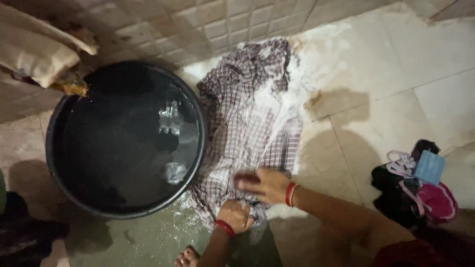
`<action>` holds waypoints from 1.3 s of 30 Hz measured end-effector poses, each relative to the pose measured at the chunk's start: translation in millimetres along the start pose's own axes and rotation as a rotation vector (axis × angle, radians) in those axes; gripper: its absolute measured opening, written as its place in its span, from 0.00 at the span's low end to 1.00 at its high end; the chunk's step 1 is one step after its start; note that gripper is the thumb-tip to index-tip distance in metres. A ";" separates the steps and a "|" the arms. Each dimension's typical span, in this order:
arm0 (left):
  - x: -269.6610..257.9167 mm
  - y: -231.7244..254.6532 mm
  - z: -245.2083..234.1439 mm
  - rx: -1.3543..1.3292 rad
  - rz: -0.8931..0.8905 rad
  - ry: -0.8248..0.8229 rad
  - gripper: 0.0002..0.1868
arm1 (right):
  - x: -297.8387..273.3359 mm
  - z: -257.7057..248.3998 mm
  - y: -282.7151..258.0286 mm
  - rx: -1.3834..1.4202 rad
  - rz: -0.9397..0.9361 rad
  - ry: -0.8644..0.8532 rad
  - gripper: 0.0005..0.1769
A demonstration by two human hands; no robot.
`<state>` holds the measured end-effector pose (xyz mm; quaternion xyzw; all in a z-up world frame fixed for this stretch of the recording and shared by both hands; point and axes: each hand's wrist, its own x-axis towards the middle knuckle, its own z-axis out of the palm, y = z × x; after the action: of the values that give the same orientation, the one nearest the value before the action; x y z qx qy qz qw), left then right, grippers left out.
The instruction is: The person scrubs a checkered dress on a tiled floor using a blue sponge and a brush, repeatedly dipping the garment into a black basin of soapy water to rinse it.
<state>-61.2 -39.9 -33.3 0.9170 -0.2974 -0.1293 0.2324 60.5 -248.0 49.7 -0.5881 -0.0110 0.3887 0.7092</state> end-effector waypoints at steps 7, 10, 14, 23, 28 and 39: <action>20.5 18.9 -37.0 0.052 -0.098 -0.118 0.32 | 84.5 -117.0 -86.6 -1.412 -0.166 0.499 0.39; 83.7 15.0 -60.8 0.109 -0.072 0.039 0.39 | 92.2 -128.7 -74.2 -1.461 -0.216 0.543 0.43; 155.9 12.0 -58.5 0.172 -0.278 0.172 0.28 | 98.6 -135.2 -75.8 -1.413 -0.056 0.471 0.56; 58.5 46.3 24.1 -0.093 0.076 0.018 0.14 | -15.6 -49.6 -6.0 -1.517 -0.370 -0.038 0.50; 69.4 38.7 40.5 -0.070 0.156 -0.008 0.17 | 74.7 -85.8 -63.6 -1.313 -0.108 -0.172 0.30; 69.7 49.8 6.6 -0.070 0.099 -0.156 0.21 | 42.0 -27.2 -58.0 -1.688 -0.679 -0.012 0.45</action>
<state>-32.8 -120.0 -20.9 0.8797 -0.3546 -0.1989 0.2467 133.8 -247.1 71.7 -0.8751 -0.4684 0.0246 0.1191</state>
